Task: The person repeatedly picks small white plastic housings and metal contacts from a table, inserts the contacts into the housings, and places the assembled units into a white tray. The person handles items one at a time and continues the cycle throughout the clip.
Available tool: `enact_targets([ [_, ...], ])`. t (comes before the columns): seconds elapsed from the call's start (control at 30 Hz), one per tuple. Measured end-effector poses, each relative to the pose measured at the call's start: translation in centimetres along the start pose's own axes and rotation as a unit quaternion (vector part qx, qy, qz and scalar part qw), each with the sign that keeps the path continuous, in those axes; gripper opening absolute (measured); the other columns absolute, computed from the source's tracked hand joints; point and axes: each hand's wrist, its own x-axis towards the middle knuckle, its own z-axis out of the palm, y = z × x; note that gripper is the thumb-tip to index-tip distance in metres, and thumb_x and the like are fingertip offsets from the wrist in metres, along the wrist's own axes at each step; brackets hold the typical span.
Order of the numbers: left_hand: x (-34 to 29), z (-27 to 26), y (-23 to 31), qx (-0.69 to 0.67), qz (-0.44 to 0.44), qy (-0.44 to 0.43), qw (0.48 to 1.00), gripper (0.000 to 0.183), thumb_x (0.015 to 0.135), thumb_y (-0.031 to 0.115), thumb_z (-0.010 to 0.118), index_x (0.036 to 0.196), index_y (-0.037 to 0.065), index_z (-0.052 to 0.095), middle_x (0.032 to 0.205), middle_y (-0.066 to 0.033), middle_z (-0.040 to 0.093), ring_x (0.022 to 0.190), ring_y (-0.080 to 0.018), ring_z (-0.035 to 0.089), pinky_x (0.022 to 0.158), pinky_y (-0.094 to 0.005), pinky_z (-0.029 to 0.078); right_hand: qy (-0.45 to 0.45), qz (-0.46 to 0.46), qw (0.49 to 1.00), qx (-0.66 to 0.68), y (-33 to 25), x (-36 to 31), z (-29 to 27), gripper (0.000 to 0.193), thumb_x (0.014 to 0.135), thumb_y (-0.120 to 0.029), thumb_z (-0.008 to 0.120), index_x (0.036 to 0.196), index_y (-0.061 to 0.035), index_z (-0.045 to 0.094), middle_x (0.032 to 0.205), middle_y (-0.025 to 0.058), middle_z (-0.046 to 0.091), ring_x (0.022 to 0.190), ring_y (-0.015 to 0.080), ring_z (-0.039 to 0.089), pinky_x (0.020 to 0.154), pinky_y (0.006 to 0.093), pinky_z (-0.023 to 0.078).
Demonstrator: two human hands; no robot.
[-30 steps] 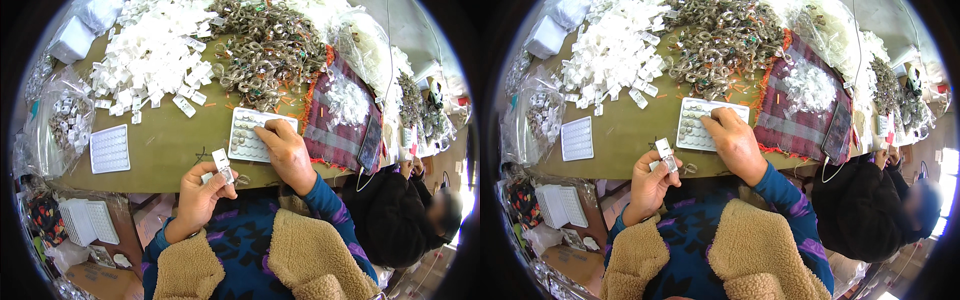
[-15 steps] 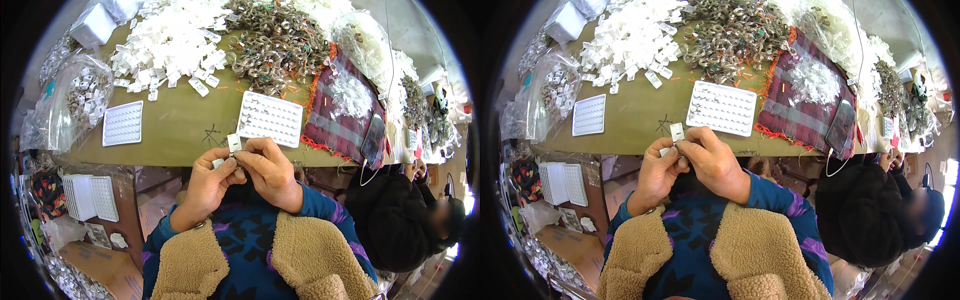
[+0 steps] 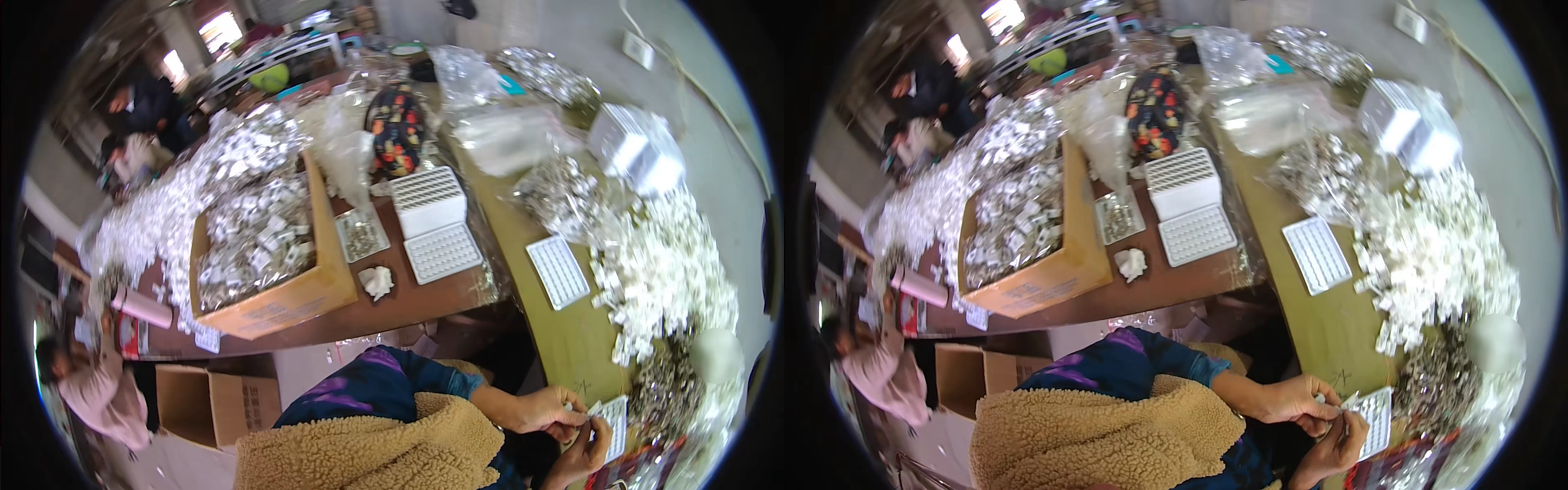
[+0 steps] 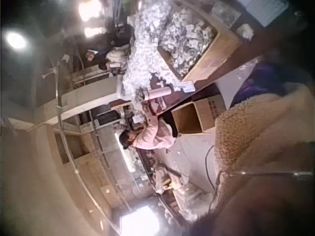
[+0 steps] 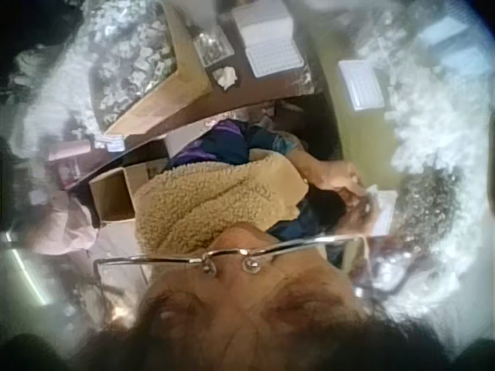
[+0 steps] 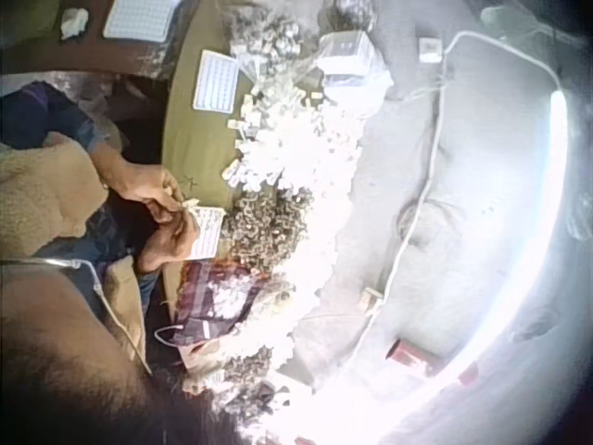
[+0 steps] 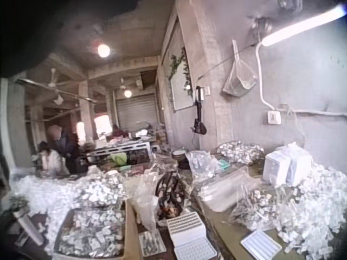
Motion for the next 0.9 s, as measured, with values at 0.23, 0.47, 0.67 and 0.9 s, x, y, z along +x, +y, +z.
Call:
enact_targets([
  [0.23,-0.2,0.1,0.6,-0.028,0.026,0.036,0.999,0.016,0.096,0.013,0.066,0.106,0.001,0.062,0.082,-0.0063,0.066,0.069,-0.0146,0.066,0.065,-0.0298,0.060,-0.028,-0.032,0.998,-0.054,1.1,-0.3,1.4,0.025,0.086,0.003,0.071,0.110,0.0026,0.065,0.098,0.0152,0.067,0.085,0.0234,0.065,0.078,0.0350,0.056],
  [0.47,-1.7,0.3,1.5,0.044,0.041,0.111,0.992,0.021,0.091,0.016,0.073,0.097,-0.004,0.069,0.086,-0.0120,0.071,0.077,-0.0191,0.070,0.066,-0.0315,0.059,-0.061,-0.011,0.995,-0.075,-2.1,-1.0,2.4,0.049,0.084,0.005,0.054,0.133,0.0094,0.049,0.107,0.0192,0.062,0.091,0.0267,0.064,0.082,0.0360,0.055],
  [0.67,-1.2,-0.6,3.2,0.079,0.018,0.124,0.989,0.020,0.092,0.015,0.072,0.102,-0.002,0.066,0.086,-0.0110,0.070,0.071,-0.0170,0.070,0.062,-0.0263,0.059,-0.081,-0.013,0.997,-0.013,-3.3,-0.7,1.7,0.053,0.079,0.009,0.057,0.132,0.0051,0.053,0.108,0.0177,0.065,0.094,0.0371,0.061,0.091,0.0429,0.044],
  [0.9,1.2,-0.4,4.0,0.131,-0.008,0.061,0.989,0.013,0.091,0.008,0.064,0.096,-0.004,0.062,0.086,-0.0155,0.069,0.058,-0.0169,0.064,0.054,-0.0288,0.057,0.058,0.137,0.983,-0.108,0.3,2.5,-1.9,0.012,0.085,0.004,0.069,0.097,0.0028,0.069,0.088,0.0130,0.066,0.073,0.0218,0.064,0.066,0.0296,0.051],
])
